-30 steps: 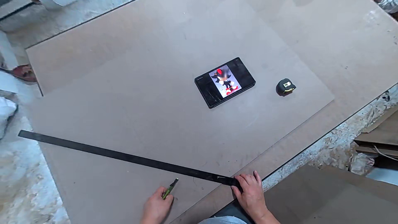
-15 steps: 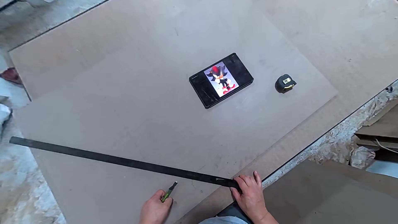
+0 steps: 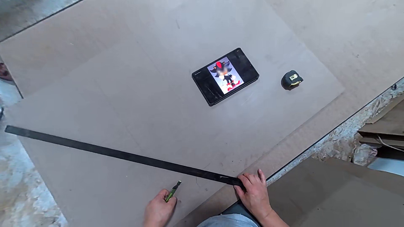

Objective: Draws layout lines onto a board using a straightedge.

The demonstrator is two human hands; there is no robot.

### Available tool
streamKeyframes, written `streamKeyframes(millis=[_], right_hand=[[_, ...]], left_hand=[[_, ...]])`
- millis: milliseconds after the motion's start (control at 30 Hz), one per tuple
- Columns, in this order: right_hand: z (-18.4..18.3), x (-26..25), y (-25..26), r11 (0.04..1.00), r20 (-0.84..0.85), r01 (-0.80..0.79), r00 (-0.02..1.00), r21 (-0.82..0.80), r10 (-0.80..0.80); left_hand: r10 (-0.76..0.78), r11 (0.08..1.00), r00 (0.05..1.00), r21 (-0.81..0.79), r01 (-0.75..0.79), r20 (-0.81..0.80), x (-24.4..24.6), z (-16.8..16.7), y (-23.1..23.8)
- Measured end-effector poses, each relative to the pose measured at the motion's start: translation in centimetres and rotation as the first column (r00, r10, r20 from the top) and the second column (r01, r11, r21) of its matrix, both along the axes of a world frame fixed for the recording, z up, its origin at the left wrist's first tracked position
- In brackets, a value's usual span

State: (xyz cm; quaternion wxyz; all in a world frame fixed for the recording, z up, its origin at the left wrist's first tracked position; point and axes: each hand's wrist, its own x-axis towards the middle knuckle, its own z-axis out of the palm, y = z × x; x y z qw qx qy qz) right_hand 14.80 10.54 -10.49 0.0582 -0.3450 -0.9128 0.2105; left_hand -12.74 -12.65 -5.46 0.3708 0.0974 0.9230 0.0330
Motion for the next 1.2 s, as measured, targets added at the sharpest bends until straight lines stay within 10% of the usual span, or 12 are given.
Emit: streamKeyframes(millis=[767,900,1033,1200], right_hand=[[1.1,-0.3,0.0,0.995,0.113,-0.082,0.990,-0.055,0.087],[1.6,0.9,-0.5,0.982,0.085,-0.144,0.984,-0.124,0.156],[1.6,1.6,-0.2,0.990,0.009,-0.108,0.994,-0.090,0.109],[1.2,2.5,1.9,0.998,-0.010,0.055,0.998,-0.015,-0.055]], left_hand=[[0.055,0.989,0.999,0.137,-0.054,-0.002,0.5,0.4,-0.3],[0.162,0.902,0.984,0.394,-0.176,0.070,1.4,2.4,-0.2],[-0.065,0.589,0.977,0.798,-0.124,0.201,1.8,2.4,2.5],[-0.167,0.589,0.925,0.787,-0.183,0.340,2.3,2.6,8.6]])
